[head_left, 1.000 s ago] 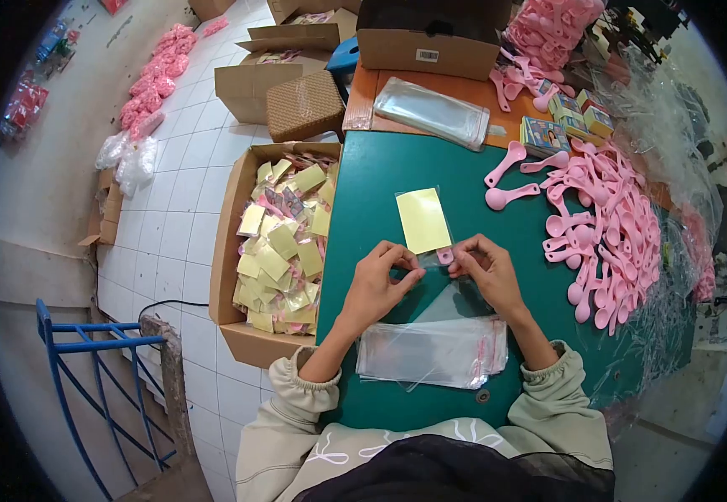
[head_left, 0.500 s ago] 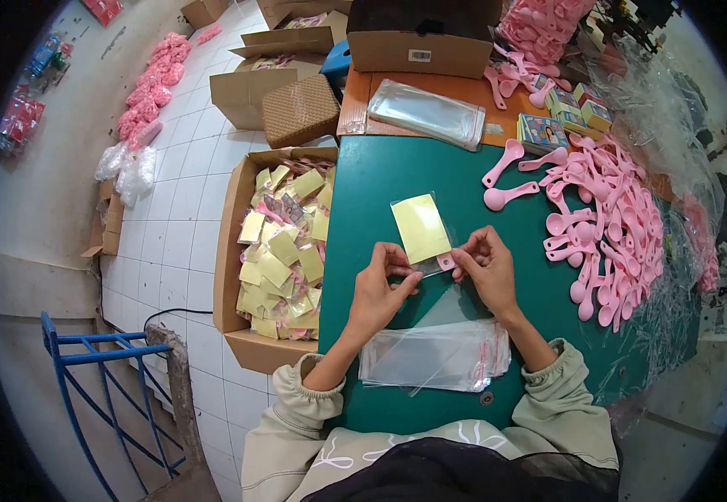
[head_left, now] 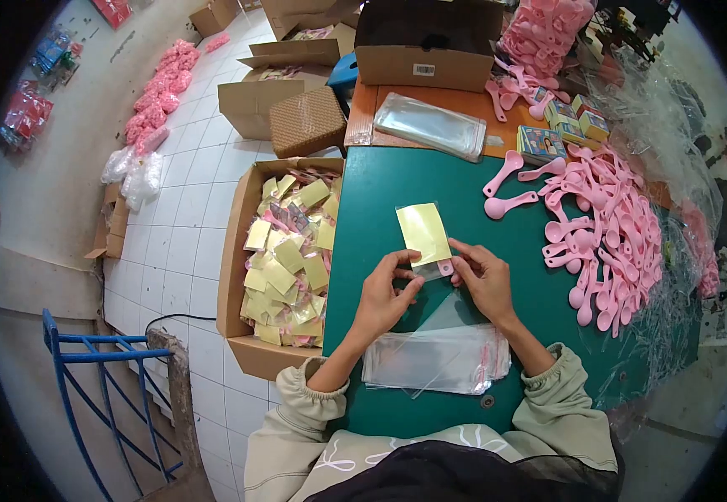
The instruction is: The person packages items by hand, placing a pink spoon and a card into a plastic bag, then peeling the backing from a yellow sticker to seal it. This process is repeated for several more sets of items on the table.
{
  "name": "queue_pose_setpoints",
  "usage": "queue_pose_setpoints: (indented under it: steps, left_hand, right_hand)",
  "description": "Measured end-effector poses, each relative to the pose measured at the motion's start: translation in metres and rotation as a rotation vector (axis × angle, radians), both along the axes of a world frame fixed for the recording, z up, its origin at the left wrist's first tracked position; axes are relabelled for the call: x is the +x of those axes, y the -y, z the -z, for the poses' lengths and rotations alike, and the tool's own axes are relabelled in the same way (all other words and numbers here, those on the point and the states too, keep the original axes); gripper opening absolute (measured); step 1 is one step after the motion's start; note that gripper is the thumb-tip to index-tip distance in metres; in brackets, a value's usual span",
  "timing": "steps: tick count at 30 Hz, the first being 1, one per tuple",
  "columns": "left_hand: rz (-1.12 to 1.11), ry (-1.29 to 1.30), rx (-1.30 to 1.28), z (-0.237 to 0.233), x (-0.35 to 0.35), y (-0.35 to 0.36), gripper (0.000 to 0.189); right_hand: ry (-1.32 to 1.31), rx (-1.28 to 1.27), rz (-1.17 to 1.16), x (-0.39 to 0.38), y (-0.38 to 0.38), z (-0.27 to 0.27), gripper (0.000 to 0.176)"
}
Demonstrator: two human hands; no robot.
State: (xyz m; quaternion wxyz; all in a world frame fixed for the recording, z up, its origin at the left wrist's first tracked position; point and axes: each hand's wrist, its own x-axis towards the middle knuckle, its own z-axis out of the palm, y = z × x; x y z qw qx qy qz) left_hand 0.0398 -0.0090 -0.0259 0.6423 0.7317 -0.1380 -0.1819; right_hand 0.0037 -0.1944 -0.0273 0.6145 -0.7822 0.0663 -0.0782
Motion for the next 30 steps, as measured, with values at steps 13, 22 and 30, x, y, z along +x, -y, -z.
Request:
queue_pose_setpoints:
  steps: [13, 22, 30]
  left_hand:
    - [-0.192, 0.043, 0.141, -0.021, 0.028, -0.123, 0.043]
    - [-0.071, 0.519, 0.591, -0.051, -0.006, -0.028, 0.023]
    - [0.254, 0.661, 0.415, -0.005, -0.026, 0.021, 0.026]
  right_hand:
    - [0.319, -1.130, 0.089, 0.042, 0.110, -0.012, 0.037]
    - [0.139, -1.014, -0.064, 0.039, 0.121, -0.023, 0.022]
    - [0.128, -0.689, -0.101, 0.017, 0.104, -0.088, 0.019]
